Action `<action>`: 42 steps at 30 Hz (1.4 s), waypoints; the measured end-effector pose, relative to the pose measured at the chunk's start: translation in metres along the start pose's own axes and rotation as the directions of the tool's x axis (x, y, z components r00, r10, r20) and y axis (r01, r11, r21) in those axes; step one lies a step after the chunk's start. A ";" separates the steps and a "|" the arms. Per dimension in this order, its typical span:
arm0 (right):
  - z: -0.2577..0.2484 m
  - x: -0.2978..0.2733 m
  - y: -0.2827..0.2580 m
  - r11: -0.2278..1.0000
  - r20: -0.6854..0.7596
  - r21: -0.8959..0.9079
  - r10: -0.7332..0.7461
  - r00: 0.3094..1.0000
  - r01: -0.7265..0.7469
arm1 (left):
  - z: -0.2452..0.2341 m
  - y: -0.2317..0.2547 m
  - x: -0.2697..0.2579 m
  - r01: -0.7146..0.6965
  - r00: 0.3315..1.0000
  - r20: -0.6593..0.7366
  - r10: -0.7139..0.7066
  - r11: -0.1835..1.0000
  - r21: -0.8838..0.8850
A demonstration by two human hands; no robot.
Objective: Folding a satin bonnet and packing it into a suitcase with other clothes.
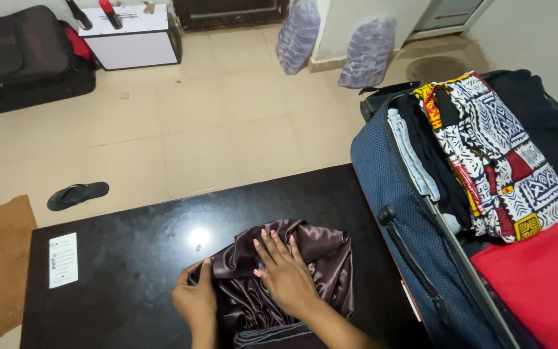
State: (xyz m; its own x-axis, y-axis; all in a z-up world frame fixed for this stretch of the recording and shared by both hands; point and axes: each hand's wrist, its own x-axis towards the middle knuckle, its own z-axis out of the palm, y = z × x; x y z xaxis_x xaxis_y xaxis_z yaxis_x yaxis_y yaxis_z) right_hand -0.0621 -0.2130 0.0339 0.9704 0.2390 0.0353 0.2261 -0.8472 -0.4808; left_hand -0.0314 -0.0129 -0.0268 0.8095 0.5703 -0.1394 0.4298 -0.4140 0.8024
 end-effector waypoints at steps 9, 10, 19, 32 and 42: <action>0.006 -0.001 0.002 0.999 0.014 -0.035 0.033 0.999 -0.032 | -0.023 0.052 -0.049 -0.167 0.981 0.035 0.190 0.924 -0.344; 0.003 -0.002 0.005 0.999 0.013 -0.034 0.032 0.999 -0.032 | -0.024 0.052 -0.049 -0.168 0.981 0.034 0.191 0.924 -0.344; -0.058 0.042 0.080 0.976 -0.278 0.097 0.215 0.936 -0.196 | -0.043 0.024 -0.009 -0.087 0.911 0.353 0.212 0.937 -0.338; -0.078 0.044 0.083 0.952 0.259 0.302 -0.026 0.966 -0.055 | -0.066 0.027 0.042 -0.148 0.577 0.804 0.142 0.987 -0.068; -0.083 -0.014 0.071 0.907 0.078 0.410 -0.141 0.987 0.097 | -0.062 0.143 -0.018 -0.728 0.325 0.807 0.494 0.675 -0.120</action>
State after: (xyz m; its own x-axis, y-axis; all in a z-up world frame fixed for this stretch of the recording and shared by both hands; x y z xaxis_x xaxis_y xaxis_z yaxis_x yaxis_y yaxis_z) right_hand -0.0528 -0.3156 0.0724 0.9194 0.3919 0.0343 0.2641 -0.5502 -0.7921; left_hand -0.0089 -0.0383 0.1259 0.7977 -0.5916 -0.1172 -0.3472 -0.6094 0.7128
